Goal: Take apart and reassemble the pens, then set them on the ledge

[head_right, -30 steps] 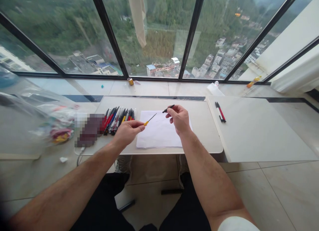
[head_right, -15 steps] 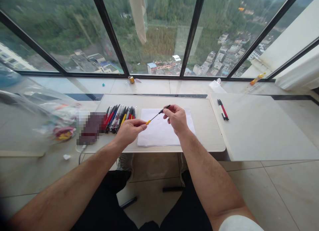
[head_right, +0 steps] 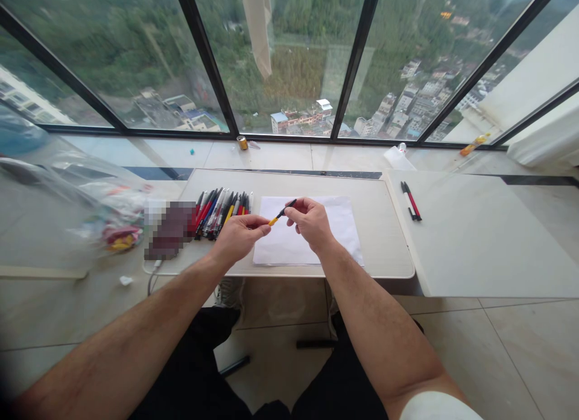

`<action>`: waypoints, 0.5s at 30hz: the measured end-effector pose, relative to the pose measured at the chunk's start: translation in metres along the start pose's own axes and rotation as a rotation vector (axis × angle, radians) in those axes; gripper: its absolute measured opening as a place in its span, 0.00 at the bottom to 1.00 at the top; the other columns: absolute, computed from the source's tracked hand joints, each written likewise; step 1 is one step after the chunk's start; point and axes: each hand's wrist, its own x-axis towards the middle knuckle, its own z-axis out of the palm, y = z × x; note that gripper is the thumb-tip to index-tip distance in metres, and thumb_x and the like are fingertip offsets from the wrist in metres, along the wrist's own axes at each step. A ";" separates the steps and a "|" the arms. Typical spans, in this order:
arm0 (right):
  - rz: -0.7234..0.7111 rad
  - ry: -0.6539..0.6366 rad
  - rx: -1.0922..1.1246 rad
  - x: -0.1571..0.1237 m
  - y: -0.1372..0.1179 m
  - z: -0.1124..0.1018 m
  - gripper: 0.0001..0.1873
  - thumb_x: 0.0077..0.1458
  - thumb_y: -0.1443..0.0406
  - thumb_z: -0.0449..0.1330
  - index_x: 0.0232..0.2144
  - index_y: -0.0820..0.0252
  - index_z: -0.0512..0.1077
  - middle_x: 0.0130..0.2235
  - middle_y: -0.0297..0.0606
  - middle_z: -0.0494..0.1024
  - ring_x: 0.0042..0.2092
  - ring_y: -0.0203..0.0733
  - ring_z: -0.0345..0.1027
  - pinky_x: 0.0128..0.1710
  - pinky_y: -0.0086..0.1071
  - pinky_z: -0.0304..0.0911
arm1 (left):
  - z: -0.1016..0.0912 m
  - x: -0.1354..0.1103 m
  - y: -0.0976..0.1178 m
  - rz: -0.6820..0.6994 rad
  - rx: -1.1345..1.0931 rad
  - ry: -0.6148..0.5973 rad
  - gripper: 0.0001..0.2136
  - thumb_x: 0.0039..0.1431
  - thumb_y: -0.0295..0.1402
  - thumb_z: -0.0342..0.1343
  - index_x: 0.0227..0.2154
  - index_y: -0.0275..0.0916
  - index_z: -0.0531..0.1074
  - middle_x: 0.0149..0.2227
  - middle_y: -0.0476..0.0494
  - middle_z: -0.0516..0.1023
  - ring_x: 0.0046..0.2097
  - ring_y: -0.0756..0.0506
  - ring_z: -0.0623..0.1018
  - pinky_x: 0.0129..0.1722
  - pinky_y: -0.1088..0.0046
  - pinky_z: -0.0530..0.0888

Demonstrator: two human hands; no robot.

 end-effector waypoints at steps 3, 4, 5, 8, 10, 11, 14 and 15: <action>0.010 -0.014 -0.005 -0.002 0.000 0.003 0.10 0.45 0.63 0.65 0.31 0.62 0.74 0.21 0.32 0.73 0.23 0.34 0.65 0.17 0.25 0.52 | -0.001 0.000 0.001 -0.005 -0.013 0.005 0.10 0.46 0.37 0.62 0.28 0.37 0.80 0.25 0.47 0.78 0.28 0.49 0.71 0.29 0.73 0.66; 0.010 -0.014 -0.006 -0.002 0.000 0.003 0.10 0.45 0.63 0.65 0.31 0.62 0.74 0.21 0.32 0.73 0.23 0.33 0.65 0.17 0.25 0.52 | -0.001 0.000 0.002 -0.006 -0.016 0.007 0.10 0.46 0.37 0.62 0.28 0.36 0.80 0.25 0.47 0.78 0.28 0.49 0.72 0.29 0.73 0.66; 0.010 -0.011 -0.007 -0.003 0.000 0.004 0.10 0.45 0.62 0.65 0.31 0.62 0.74 0.21 0.32 0.73 0.23 0.33 0.65 0.17 0.25 0.52 | -0.001 -0.001 0.003 -0.003 -0.016 0.010 0.10 0.46 0.37 0.62 0.28 0.36 0.80 0.25 0.47 0.78 0.28 0.49 0.72 0.29 0.73 0.66; 0.011 -0.012 -0.011 -0.004 0.000 0.005 0.10 0.44 0.62 0.65 0.31 0.62 0.74 0.21 0.32 0.73 0.22 0.33 0.64 0.17 0.25 0.52 | -0.002 -0.001 0.005 0.007 -0.008 0.020 0.10 0.46 0.37 0.62 0.28 0.36 0.80 0.25 0.47 0.78 0.28 0.48 0.71 0.29 0.73 0.66; 0.013 -0.013 -0.013 -0.004 -0.001 0.005 0.11 0.44 0.62 0.65 0.31 0.62 0.74 0.21 0.32 0.73 0.22 0.32 0.64 0.17 0.25 0.52 | -0.002 -0.002 0.006 0.008 -0.010 0.020 0.10 0.45 0.37 0.62 0.28 0.36 0.80 0.24 0.47 0.78 0.28 0.48 0.71 0.28 0.73 0.66; 0.014 -0.014 -0.013 -0.004 -0.001 0.006 0.11 0.44 0.62 0.65 0.31 0.62 0.74 0.21 0.32 0.73 0.22 0.32 0.64 0.17 0.25 0.52 | -0.002 -0.002 0.006 0.009 -0.013 0.018 0.10 0.45 0.37 0.62 0.28 0.36 0.80 0.24 0.47 0.78 0.28 0.48 0.71 0.28 0.73 0.66; 0.012 -0.014 -0.008 -0.005 -0.002 0.007 0.11 0.44 0.61 0.66 0.30 0.62 0.74 0.21 0.32 0.73 0.22 0.32 0.64 0.17 0.25 0.52 | -0.001 -0.002 0.004 0.027 -0.025 0.016 0.10 0.46 0.38 0.62 0.28 0.36 0.80 0.24 0.47 0.77 0.28 0.49 0.71 0.29 0.73 0.66; 0.010 -0.014 -0.007 -0.006 -0.002 0.008 0.11 0.44 0.61 0.66 0.30 0.62 0.74 0.21 0.32 0.73 0.22 0.32 0.64 0.17 0.25 0.52 | -0.001 -0.002 0.003 0.035 -0.029 0.023 0.10 0.46 0.38 0.62 0.28 0.36 0.80 0.24 0.47 0.77 0.28 0.49 0.71 0.29 0.73 0.66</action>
